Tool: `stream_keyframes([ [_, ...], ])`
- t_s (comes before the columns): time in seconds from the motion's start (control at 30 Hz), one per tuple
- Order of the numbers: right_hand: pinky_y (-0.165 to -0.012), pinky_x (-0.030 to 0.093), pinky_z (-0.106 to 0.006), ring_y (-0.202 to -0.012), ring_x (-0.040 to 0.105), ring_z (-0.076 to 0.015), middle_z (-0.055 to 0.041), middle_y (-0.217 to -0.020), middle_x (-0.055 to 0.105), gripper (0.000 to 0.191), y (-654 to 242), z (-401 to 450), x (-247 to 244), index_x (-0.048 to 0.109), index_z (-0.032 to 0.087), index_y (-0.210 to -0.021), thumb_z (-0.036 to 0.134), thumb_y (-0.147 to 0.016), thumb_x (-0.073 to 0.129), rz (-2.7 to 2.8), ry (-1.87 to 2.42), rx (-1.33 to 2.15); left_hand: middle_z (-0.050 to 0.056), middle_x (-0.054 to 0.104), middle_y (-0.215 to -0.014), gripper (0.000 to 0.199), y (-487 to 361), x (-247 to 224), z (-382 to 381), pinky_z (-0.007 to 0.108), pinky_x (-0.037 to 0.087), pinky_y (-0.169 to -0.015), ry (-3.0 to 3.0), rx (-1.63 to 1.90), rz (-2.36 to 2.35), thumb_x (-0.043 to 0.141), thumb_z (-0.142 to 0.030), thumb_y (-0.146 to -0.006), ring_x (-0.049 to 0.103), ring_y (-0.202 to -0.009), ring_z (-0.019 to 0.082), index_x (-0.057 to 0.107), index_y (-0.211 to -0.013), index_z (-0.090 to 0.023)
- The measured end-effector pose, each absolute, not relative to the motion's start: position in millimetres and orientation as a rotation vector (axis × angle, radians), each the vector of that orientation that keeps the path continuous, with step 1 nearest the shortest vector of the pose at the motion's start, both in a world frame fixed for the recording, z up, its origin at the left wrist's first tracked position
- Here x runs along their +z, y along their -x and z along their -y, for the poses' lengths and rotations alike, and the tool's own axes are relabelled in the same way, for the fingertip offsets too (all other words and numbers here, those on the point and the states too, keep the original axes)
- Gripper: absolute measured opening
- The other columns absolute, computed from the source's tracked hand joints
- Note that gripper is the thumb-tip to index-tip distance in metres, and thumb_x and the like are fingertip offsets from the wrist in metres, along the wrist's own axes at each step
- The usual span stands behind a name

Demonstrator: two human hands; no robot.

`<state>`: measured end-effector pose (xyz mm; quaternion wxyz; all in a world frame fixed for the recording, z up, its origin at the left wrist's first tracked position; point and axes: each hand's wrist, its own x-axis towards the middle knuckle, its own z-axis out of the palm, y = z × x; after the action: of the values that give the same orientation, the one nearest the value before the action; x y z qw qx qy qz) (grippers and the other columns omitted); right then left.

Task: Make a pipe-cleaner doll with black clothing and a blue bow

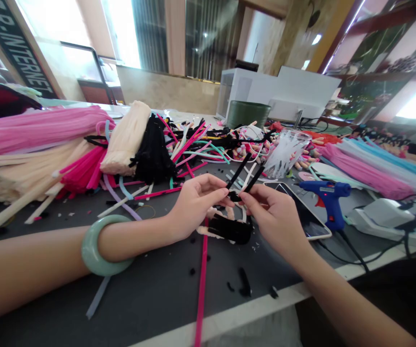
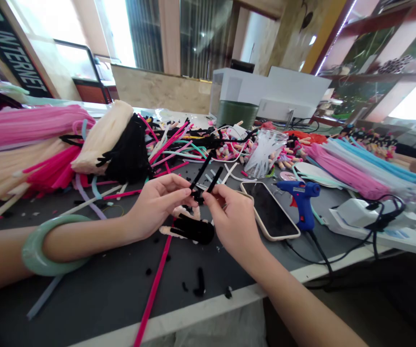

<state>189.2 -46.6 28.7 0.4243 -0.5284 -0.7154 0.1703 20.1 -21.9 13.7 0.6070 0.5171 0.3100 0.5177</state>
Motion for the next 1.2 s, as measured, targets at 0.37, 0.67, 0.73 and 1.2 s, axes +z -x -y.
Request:
stream_keyframes([
  [0.37, -0.067, 0.058, -0.03, -0.065, 0.068, -0.0164, -0.0021, -0.075, 0.069, 0.007, -182, 49, 19, 0.062, 0.018, -0.085, 0.024, -0.082, 0.063, 1.512, 1.019, 0.815, 0.001, 0.068, -0.065, 0.015, -21, 15, 21, 0.02, 0.053, -0.054, -1.381, 1.232, -0.793, 0.068, -0.024, -0.077, 0.066, -0.06, 0.013, 0.057, -0.079, -0.014],
  [0.67, -0.062, 0.059, -0.027, -0.06, 0.069, -0.0155, 0.0001, -0.071, 0.068, 0.012, -182, 54, 21, 0.062, 0.02, -0.082, 0.02, -0.074, 0.071, 1.359, 0.991, 0.715, 0.002, 0.068, -0.064, 0.017, -22, 14, 25, 0.02, 0.05, -0.049, -1.393, 1.21, -0.761, 0.068, -0.026, -0.078, 0.065, -0.057, 0.013, 0.055, -0.078, -0.015],
  [0.73, -0.061, 0.059, -0.027, -0.06, 0.069, -0.0156, 0.0, -0.071, 0.068, 0.01, -183, 54, 20, 0.064, 0.02, -0.082, 0.019, -0.075, 0.071, 1.379, 0.994, 0.675, 0.002, 0.068, -0.063, 0.017, -23, 15, 25, 0.019, 0.049, -0.049, -1.402, 1.218, -0.757, 0.068, -0.025, -0.077, 0.064, -0.056, 0.013, 0.056, -0.078, -0.014],
  [1.2, -0.063, 0.058, -0.021, -0.064, 0.069, -0.0122, 0.001, -0.08, 0.072, 0.01, -186, 54, 15, 0.072, 0.022, -0.085, 0.015, -0.079, 0.067, 1.462, 0.963, 0.618, -0.002, 0.062, -0.056, 0.012, -26, 19, 29, 0.018, 0.052, -0.053, -1.436, 1.289, -0.747, 0.07, -0.015, -0.071, 0.063, -0.052, 0.009, 0.058, -0.073, -0.011],
])
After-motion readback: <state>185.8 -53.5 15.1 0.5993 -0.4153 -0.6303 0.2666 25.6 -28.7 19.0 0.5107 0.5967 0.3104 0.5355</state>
